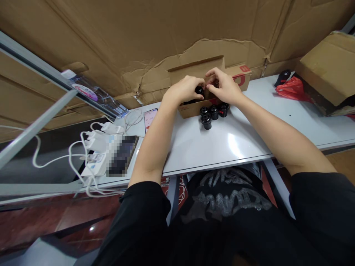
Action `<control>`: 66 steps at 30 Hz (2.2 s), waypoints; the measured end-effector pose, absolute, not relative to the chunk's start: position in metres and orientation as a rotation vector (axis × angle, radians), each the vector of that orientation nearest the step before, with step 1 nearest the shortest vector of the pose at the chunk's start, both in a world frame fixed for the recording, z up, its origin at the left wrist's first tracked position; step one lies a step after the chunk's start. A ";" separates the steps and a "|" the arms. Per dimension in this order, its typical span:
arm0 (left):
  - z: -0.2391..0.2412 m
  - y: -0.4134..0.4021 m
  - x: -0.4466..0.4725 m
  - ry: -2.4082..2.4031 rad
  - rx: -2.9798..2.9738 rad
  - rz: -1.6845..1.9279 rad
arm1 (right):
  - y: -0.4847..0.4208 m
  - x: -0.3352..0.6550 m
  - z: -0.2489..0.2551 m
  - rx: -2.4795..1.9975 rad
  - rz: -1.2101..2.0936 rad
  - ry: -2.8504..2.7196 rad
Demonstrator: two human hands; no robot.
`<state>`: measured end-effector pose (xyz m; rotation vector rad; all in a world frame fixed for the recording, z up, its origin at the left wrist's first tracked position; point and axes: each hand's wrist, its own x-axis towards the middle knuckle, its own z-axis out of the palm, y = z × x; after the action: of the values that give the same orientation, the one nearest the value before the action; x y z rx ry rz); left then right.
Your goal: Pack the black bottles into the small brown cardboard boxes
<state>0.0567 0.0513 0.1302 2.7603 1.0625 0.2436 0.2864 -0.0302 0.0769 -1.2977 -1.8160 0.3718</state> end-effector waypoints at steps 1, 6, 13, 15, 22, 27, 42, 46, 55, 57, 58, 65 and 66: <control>0.130 0.052 0.057 1.079 2.751 0.219 | -0.030 0.287 0.077 -1.314 0.365 -1.817; 0.125 0.056 0.056 1.120 2.761 0.171 | -0.030 0.287 0.077 -1.342 0.349 -1.833; 0.115 0.066 0.054 1.068 2.790 0.213 | -0.031 0.287 0.079 -1.333 0.384 -1.841; 0.114 0.068 0.054 1.041 2.798 0.224 | -0.031 0.287 0.079 -1.340 0.374 -1.838; 0.123 0.053 0.055 1.139 2.861 0.164 | -0.036 0.283 0.083 -1.383 0.340 -1.843; 0.130 0.032 0.066 1.336 2.882 0.048 | -0.039 0.280 0.084 -1.390 0.327 -1.836; 0.202 -0.071 0.062 1.253 2.867 -0.019 | -0.016 0.288 0.077 -1.239 0.439 -1.782; 0.161 -0.087 0.057 1.171 2.797 -0.235 | -0.014 0.289 0.071 -1.209 0.451 -1.780; 0.079 -0.094 0.010 0.992 2.766 0.086 | -0.037 0.283 0.083 -1.341 0.359 -1.816; 0.071 -0.088 0.002 0.891 2.711 0.246 | -0.039 0.282 0.085 -1.343 0.343 -1.828; 0.068 -0.084 -0.002 0.837 2.692 0.337 | -0.038 0.281 0.085 -1.342 0.337 -1.837; 0.044 -0.049 -0.015 0.593 2.743 0.936 | -0.039 0.280 0.085 -1.242 0.269 -1.970; 0.042 -0.046 -0.016 0.601 2.741 0.986 | -0.040 0.278 0.086 -1.235 0.264 -1.988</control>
<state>-0.0158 -0.0459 0.0424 2.7407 0.6011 0.9862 0.2783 -0.0402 0.0857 -1.2345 -1.9883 0.2642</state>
